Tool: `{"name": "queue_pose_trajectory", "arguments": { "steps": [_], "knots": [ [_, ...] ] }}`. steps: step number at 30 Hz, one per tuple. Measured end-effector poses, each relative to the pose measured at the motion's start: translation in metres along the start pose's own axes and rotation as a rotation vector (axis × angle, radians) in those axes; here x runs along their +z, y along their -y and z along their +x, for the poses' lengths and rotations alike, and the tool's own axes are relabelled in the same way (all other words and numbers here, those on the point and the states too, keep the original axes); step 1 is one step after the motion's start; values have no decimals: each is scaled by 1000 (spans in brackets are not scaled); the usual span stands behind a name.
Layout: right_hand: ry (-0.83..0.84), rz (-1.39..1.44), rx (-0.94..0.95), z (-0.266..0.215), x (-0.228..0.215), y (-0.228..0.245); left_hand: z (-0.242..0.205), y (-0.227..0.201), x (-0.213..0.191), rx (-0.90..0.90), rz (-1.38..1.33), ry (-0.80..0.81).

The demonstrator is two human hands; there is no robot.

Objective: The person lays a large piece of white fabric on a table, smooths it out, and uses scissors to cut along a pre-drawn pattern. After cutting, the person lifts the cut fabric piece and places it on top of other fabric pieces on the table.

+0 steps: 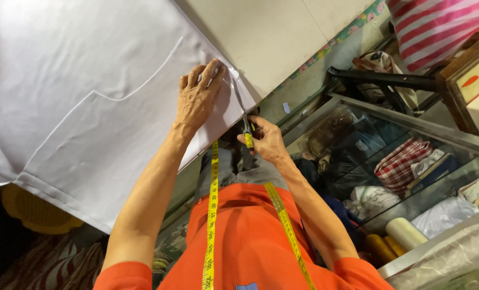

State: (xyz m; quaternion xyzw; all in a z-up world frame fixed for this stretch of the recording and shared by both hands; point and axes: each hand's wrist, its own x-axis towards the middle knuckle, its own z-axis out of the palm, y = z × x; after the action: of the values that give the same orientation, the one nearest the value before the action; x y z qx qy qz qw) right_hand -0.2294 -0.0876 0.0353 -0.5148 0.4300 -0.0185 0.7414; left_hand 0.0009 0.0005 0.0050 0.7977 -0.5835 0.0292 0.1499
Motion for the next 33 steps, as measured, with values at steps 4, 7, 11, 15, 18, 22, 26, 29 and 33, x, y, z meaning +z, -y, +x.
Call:
{"name": "queue_pose_trajectory", "arguments": {
  "steps": [4,7,11,15,18,22,26,29,33],
  "knots": [
    [-51,-28,-28,-4,14,13,1,2,2,6,-18,-8],
    [-80,-14,-19,-10,24,18,1,1,0,20,-16,-12],
    [-112,48,-30,-6,28,-11,1,0,3,23,2,-32],
    [-137,81,-44,-14,46,9,0,-1,7,37,22,-55],
    [-160,109,-66,-13,54,-4,0,-2,7,44,46,-83],
    [-175,134,-75,-14,58,-13,-2,-1,12,41,74,-97],
    [-135,142,-110,-9,50,-15,-3,0,15,31,88,-96],
    [-116,197,-97,-7,47,-3,-3,0,17,27,91,-99],
    [-122,145,-122,-2,45,-2,-5,0,17,19,94,-91]
  ]
}}
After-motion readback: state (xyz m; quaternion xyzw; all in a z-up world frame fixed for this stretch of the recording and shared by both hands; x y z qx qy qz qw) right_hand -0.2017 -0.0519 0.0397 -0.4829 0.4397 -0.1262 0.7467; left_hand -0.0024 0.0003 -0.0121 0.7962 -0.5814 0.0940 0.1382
